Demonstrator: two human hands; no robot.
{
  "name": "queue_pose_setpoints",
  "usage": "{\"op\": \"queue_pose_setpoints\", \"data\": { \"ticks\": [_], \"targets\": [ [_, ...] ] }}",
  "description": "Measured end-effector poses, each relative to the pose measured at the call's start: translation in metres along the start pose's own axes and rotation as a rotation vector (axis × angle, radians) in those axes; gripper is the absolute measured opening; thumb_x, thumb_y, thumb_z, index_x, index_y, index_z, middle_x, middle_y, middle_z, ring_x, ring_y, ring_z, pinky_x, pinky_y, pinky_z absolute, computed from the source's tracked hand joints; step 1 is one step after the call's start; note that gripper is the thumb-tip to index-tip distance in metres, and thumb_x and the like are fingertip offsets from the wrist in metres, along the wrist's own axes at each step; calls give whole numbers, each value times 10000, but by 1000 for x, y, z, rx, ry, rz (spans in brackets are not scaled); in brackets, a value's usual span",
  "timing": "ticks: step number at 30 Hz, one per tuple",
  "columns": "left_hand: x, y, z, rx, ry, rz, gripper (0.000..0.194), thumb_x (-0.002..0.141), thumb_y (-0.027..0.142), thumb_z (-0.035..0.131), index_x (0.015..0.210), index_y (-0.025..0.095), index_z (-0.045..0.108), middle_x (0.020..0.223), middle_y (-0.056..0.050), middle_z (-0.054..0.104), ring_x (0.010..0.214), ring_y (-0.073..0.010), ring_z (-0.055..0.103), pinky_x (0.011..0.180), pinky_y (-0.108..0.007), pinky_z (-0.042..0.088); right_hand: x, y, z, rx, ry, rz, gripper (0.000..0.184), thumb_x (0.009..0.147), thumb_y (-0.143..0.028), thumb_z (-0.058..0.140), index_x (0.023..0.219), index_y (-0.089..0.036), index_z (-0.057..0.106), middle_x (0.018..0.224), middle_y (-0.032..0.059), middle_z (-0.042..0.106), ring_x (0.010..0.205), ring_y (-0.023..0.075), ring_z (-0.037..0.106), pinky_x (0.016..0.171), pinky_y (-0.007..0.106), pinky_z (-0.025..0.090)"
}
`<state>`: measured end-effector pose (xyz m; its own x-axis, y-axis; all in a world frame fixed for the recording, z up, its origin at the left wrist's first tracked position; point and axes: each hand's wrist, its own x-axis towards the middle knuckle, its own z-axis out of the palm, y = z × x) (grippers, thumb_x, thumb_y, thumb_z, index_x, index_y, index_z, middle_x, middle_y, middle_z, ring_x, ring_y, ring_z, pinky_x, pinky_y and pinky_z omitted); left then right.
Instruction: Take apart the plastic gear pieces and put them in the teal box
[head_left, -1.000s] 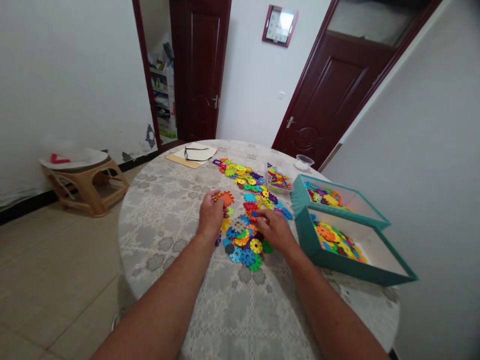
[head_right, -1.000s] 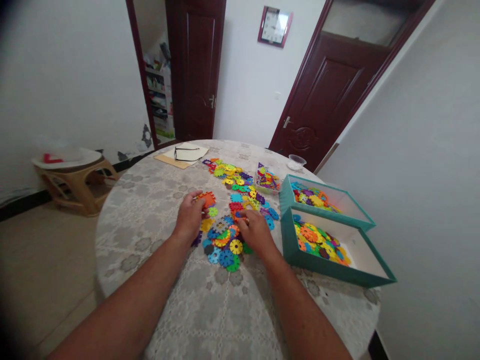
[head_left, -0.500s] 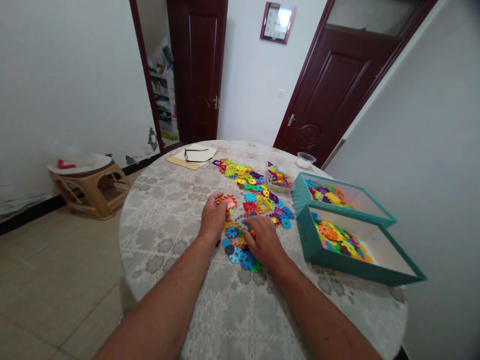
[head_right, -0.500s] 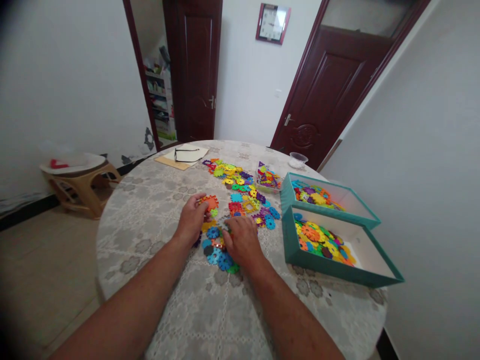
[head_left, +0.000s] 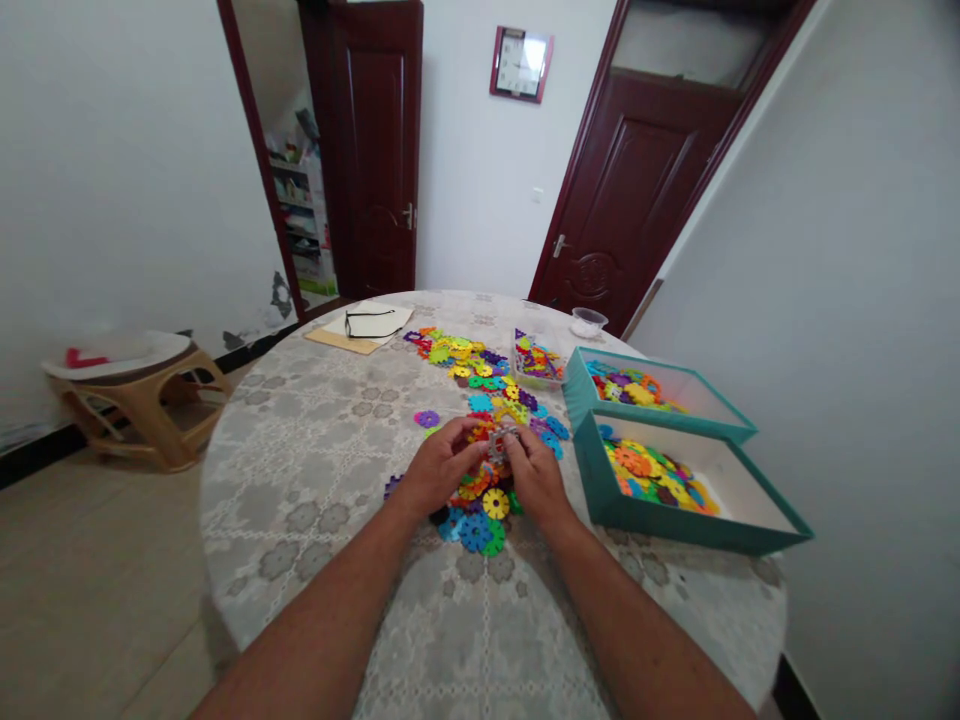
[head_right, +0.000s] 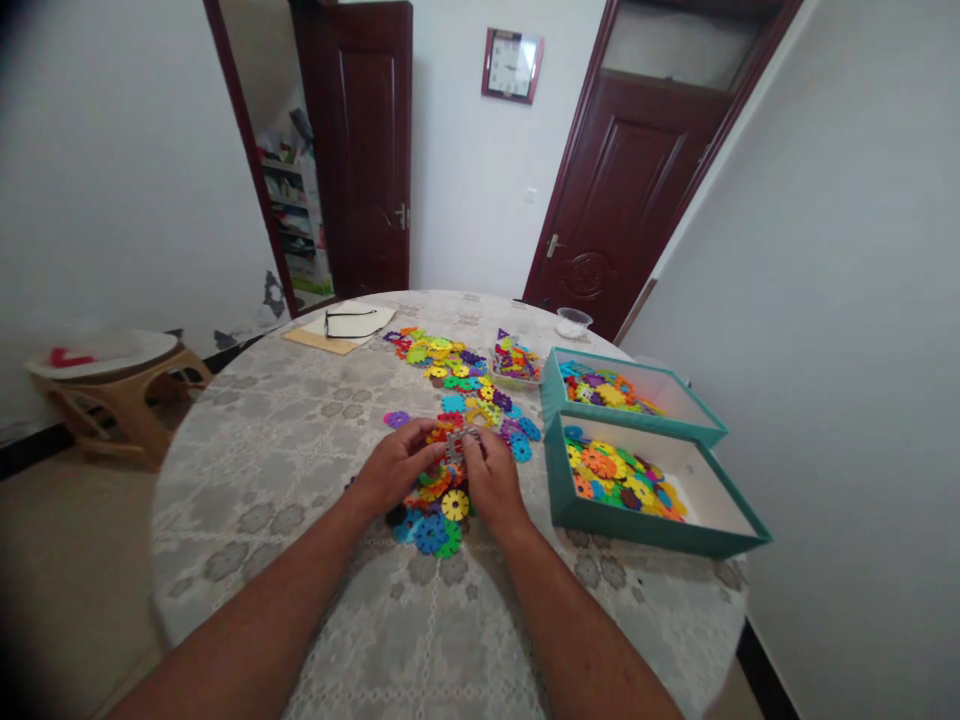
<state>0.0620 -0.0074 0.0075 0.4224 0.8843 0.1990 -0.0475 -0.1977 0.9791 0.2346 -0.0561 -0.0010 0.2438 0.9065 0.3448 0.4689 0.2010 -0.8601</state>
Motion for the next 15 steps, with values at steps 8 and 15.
{"op": "queue_pose_setpoints", "data": {
  "ticks": [8, 15],
  "targets": [
    [1, 6, -6, -119, -135, -108, 480, 737, 462, 841, 1103, 205, 664, 982, -45, 749, 699, -176, 713, 673, -310, 594, 7, -15, -10, 416, -215, 282, 271, 856, -454, 629, 977, -211, 635, 717, -46, 646, 495, 109, 516, 443, 218, 417],
    [3, 14, -17, 149, 263, -2, 339, 871, 556, 661, 899, 219, 686, 608, 26, 631, 556, -166, 624, 581, -267, 491, 39, -35, -90, 32, -158, 298, 191, 813, -361, 642, 915, -201, 659, 593, -53, 598, 419, 102, 481, 381, 205, 341]
  ]
}}
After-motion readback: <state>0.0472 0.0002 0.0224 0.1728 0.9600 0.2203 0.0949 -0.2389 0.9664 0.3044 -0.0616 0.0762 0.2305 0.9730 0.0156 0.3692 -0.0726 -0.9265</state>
